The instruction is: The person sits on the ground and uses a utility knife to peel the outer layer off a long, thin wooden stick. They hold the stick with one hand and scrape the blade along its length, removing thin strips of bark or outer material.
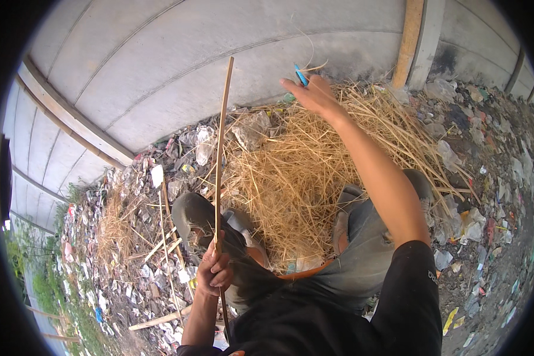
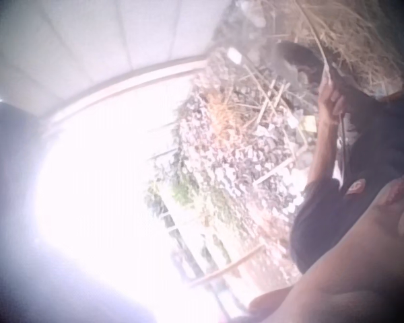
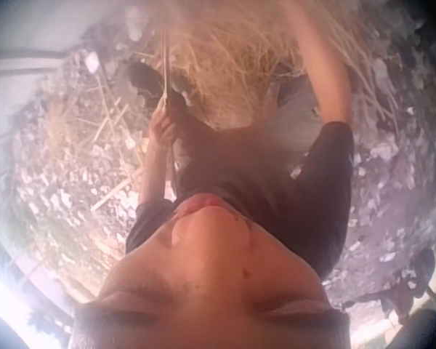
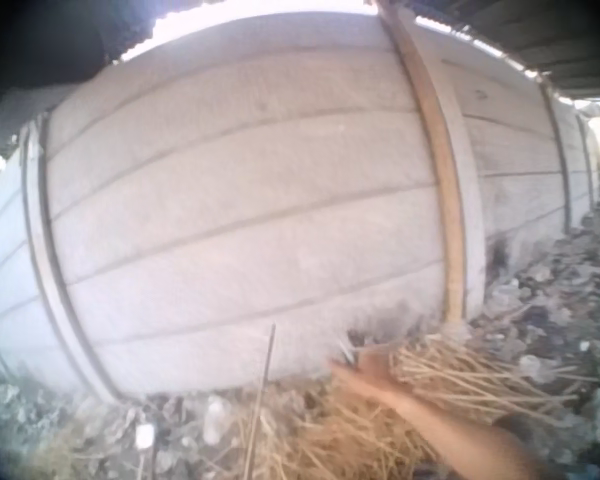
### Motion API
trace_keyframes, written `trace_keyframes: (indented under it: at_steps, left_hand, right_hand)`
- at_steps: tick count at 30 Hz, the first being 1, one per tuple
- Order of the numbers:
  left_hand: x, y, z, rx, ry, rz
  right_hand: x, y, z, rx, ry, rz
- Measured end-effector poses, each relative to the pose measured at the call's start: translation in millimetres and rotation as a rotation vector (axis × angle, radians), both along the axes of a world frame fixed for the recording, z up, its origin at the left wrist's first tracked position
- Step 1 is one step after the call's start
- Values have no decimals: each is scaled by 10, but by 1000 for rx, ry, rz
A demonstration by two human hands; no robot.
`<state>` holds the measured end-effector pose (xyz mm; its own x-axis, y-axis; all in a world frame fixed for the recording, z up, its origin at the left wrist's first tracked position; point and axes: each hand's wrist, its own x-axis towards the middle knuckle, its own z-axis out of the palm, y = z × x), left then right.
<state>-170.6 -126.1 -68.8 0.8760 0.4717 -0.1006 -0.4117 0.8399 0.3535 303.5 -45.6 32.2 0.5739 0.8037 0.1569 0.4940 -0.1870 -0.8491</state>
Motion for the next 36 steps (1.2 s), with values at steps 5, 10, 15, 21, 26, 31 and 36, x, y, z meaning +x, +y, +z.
trace_keyframes:
  at_steps: [5,10,15,21,26,31,36]
  left_hand:
    - [193,2,26,-18,8,-49]
    - [263,-12,21,37,75,-58]
    - [301,64,56,190,227,57]
    - [661,272,408,580,647,272]
    - [960,369,623,874,745,350]
    - [975,531,478,904,721,340]
    - [935,651,393,827,636,378]
  right_hand:
    - [-556,20,124,161,168,231]
    - [-875,48,-79,118,141,337]
    - [-1088,-127,-40,-161,-213,477]
    - [-1369,-398,-105,-184,-678,539]
    - [-1578,-483,-315,-59,-834,589]
    - [-1580,-474,-360,-54,-864,584]
    - [-895,-270,-178,-193,-807,476]
